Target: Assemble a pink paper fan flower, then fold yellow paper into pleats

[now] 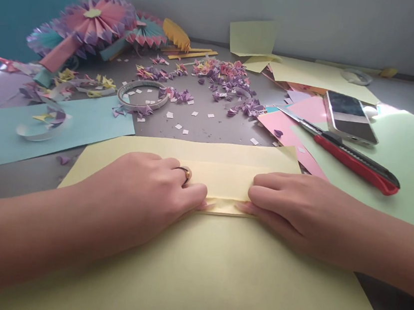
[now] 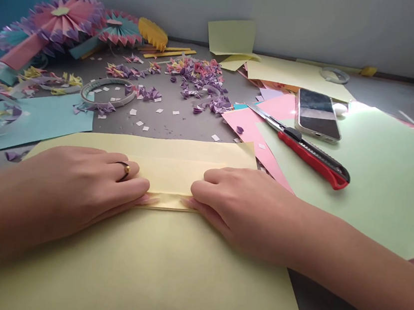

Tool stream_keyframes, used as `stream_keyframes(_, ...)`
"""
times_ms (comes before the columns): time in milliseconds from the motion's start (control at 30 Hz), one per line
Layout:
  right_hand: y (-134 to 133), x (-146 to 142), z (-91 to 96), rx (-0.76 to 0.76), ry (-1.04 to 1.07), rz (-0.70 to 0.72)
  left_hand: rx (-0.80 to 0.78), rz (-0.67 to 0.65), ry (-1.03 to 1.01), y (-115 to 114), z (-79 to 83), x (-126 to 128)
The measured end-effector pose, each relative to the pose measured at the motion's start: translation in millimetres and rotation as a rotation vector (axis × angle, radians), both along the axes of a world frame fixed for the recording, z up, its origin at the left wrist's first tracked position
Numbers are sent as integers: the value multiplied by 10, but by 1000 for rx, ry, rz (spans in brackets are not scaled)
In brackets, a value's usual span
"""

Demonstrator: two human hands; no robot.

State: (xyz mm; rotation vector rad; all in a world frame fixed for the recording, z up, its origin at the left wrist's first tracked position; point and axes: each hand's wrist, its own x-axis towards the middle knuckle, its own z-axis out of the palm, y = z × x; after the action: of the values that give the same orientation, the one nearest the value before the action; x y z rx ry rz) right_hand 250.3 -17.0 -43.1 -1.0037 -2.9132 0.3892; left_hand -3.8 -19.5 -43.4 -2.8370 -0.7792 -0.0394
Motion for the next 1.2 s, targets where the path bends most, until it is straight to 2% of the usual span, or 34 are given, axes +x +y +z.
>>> stream_keyframes(100,-4,9,3,-5,9,9,171,-32,8,-73,47,32)
stream_keyframes(167,-4,6,5,-24,19,13,208,-68,-72,-158,45,53)
stream_keyframes(300,-5,-14,3,-54,30,-1,28,-87,-268,-421,-58,93)
stream_keyframes(467,-1,-20,-9,-44,30,-6,-94,35,-209,-705,-201,141)
stream_keyframes(900,-21,-20,-34,-9,4,-35,-31,72,-185,-761,-343,156)
stream_keyframes(1000,-35,25,-40,117,-17,-34,-12,80,-191,-744,-349,137)
stream_keyframes(1133,-42,114,-38,381,-94,-91,8,-21,-195,-698,-335,98)
stream_keyframes(1200,-38,137,-38,432,-131,-78,8,-23,-200,-695,-335,97)
